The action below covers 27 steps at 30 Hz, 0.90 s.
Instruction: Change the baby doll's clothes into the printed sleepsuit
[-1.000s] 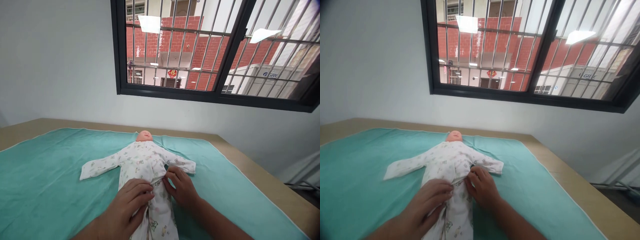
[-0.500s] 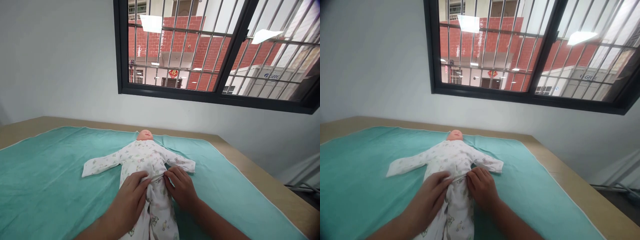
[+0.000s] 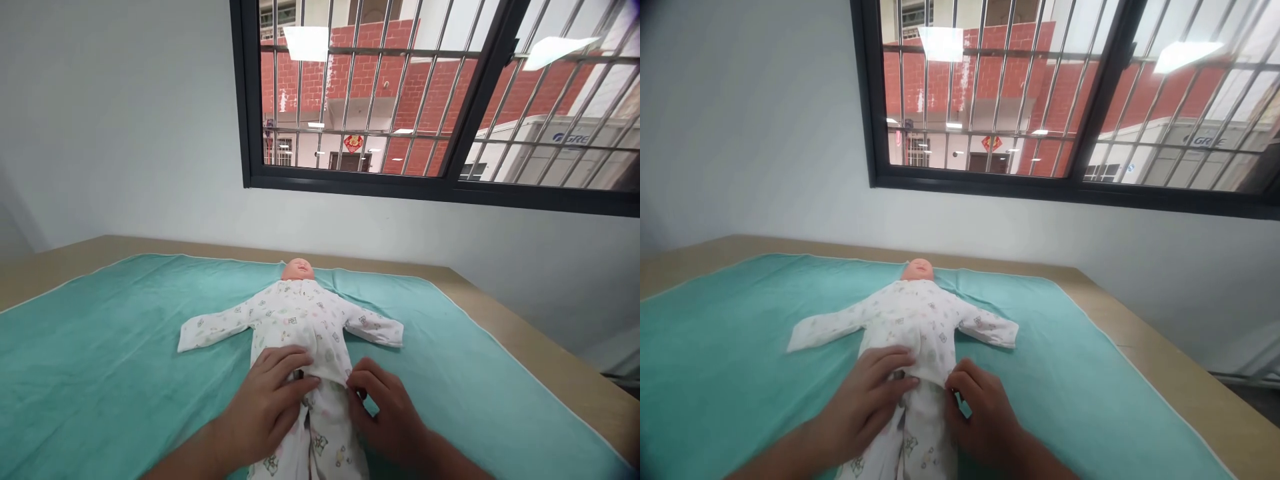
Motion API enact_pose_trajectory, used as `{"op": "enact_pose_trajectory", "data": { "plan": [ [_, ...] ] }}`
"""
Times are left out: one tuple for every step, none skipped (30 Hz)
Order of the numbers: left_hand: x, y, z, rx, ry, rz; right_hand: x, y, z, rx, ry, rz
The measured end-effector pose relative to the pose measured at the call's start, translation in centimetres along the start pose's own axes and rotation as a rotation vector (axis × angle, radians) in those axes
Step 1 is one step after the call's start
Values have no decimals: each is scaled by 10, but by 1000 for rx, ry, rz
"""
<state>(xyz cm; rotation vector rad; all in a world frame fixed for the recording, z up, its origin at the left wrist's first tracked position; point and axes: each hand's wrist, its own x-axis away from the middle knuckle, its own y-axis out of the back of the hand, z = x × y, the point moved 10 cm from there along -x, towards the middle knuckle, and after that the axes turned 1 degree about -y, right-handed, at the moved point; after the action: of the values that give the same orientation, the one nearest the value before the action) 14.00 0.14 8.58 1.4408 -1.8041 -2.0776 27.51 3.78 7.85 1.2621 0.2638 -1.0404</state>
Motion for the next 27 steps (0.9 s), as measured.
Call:
{"op": "enact_pose_trajectory", "data": {
  "plan": [
    [0,-1,0,10,3,-3,1,-1,1,8,20,10],
    [1,-2,1,22,8,-7,1,-2,1,18,37,24],
    [1,-3,2,33,20,-11,1,-3,0,30,51,35],
    [1,-3,4,40,35,-15,1,-4,-2,41,65,48],
    [1,-3,4,41,45,-18,1,-4,-4,51,76,61],
    [1,-4,5,35,45,-13,1,-4,-8,60,79,76],
    [1,-4,4,26,39,-4,1,-5,-13,74,67,96],
    [0,-4,3,15,28,5,1,-6,-21,96,32,118],
    [-1,-4,2,4,14,16,1,-8,-30,125,-28,146],
    [-2,-4,1,-6,2,27,2,-11,-41,154,-111,185],
    [-2,-3,1,-15,-8,37,4,-14,-51,180,-203,229],
    [-3,-3,0,-23,-16,45,5,-17,-60,197,-290,269],
    [-3,-3,0,-31,-23,50,7,-19,-65,202,-365,298],
    [-4,-2,-2,-36,-36,54,8,-21,-68,193,-421,318],
    [-4,-2,-4,-39,-56,56,8,-23,-68,172,-458,332],
    [-3,-2,-6,-40,-81,55,7,-24,-66,145,-482,335],
    [-3,-1,-9,-38,-106,53,6,-25,-64,109,-494,334],
    [-2,-1,-11,-37,-126,47,5,-27,-62,69,-502,334],
    [-1,0,-13,-37,-140,36,5,-28,-60,30,-510,333],
    [-1,0,-14,-37,-149,24,5,-29,-59,-3,-521,329],
    [-1,1,-14,-37,-150,10,5,-29,-59,-29,-539,319],
    [0,2,-15,-36,-152,-5,6,-29,-61,-47,-560,305],
    [0,3,-15,-34,-155,-16,8,-28,-63,-57,-579,289],
    [0,4,-16,-32,-158,-24,8,-28,-64,-55,-591,272],
    [0,5,-16,-32,-162,-27,9,-27,-65,-43,-592,261],
    [0,5,-16,-32,-163,-26,9,-27,-65,-22,-585,256],
    [1,5,-17,-32,-164,-22,10,-27,-65,7,-576,255]
  ]
}}
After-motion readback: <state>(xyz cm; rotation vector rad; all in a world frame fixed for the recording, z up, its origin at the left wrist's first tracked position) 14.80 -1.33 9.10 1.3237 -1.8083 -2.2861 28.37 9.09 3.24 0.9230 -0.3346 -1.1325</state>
